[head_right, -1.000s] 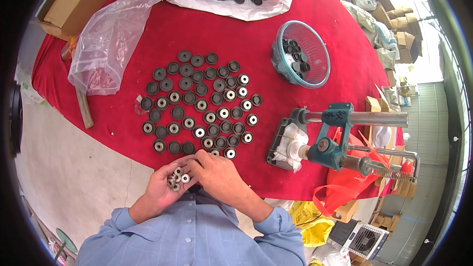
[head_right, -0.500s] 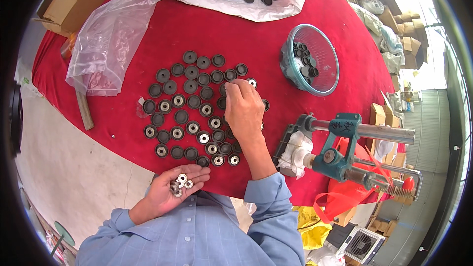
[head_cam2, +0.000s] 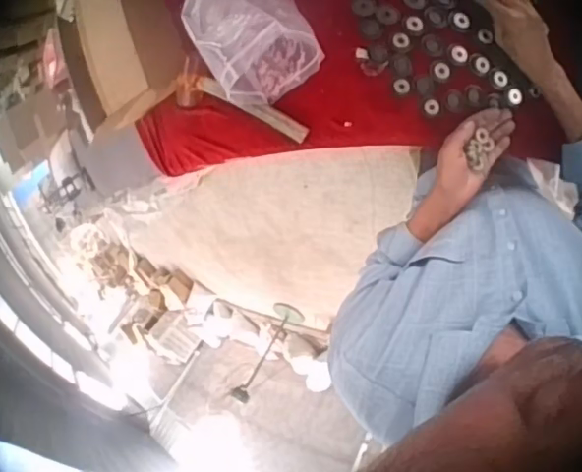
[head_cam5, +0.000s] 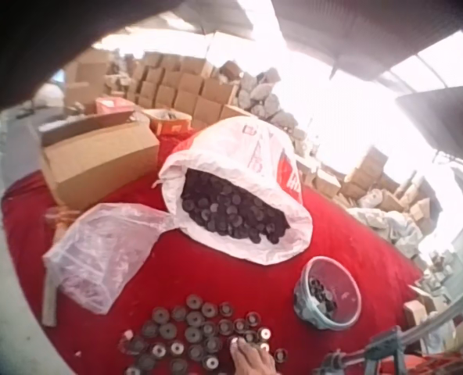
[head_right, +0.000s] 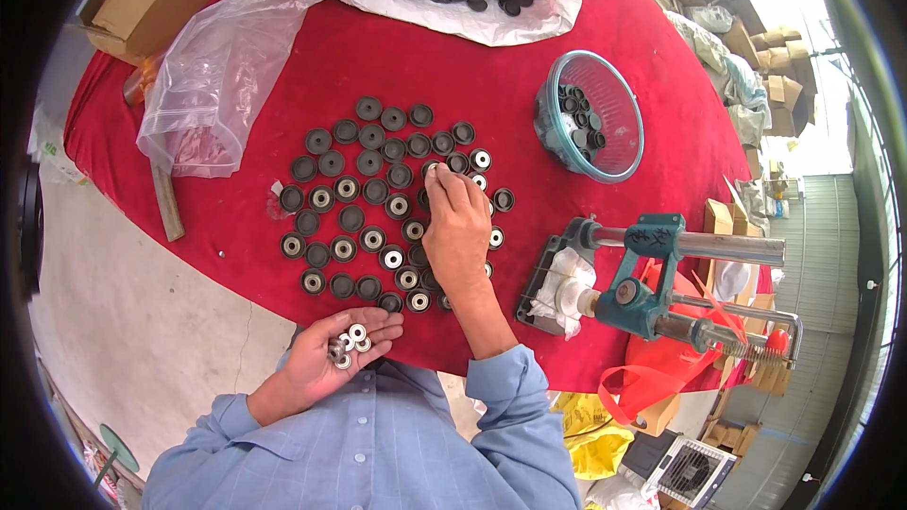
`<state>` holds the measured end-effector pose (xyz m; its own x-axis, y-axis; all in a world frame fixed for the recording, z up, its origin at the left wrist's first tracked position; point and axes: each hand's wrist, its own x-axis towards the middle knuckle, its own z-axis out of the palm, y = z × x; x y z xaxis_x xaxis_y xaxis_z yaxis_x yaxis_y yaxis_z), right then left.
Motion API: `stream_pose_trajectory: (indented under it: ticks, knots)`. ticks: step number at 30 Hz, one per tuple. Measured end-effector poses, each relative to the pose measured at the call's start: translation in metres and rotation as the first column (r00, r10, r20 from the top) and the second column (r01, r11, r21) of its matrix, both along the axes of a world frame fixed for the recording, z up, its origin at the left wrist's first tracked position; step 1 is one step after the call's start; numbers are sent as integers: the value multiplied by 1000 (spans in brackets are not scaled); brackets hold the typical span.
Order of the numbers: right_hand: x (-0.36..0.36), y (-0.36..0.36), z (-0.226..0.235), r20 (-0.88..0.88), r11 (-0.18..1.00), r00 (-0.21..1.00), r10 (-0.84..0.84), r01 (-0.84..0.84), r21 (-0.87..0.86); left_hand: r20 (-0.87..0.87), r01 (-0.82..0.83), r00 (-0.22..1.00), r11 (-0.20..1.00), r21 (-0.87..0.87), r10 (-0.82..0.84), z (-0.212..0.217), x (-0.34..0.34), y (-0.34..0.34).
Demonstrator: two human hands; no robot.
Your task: The person sorts small metal rings and dark circular discs on a red tablecloth, then uses a rubber mallet to tap the rings onto the discs. They arrange the assembled units into a grid pattern and finally use a manual press machine to process the items one by one.
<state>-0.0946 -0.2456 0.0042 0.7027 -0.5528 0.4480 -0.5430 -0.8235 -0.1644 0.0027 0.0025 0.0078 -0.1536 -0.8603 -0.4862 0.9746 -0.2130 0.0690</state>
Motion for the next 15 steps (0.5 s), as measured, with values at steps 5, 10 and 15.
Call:
stream_pose_trajectory:
  ticks: [5,10,15]
  knots:
    - [2,1,6,-27,1000,999,-27,27,0,26,-4,1000,1000,1,4,-1,-1,5]
    - [-1,-1,8,-37,1000,999,-23,23,4,6,-19,1000,1000,-24,20,0,0,1]
    - [-18,44,47,184,906,981,59,-130,402,-60,-73,996,997,-34,71,-1,1,2]
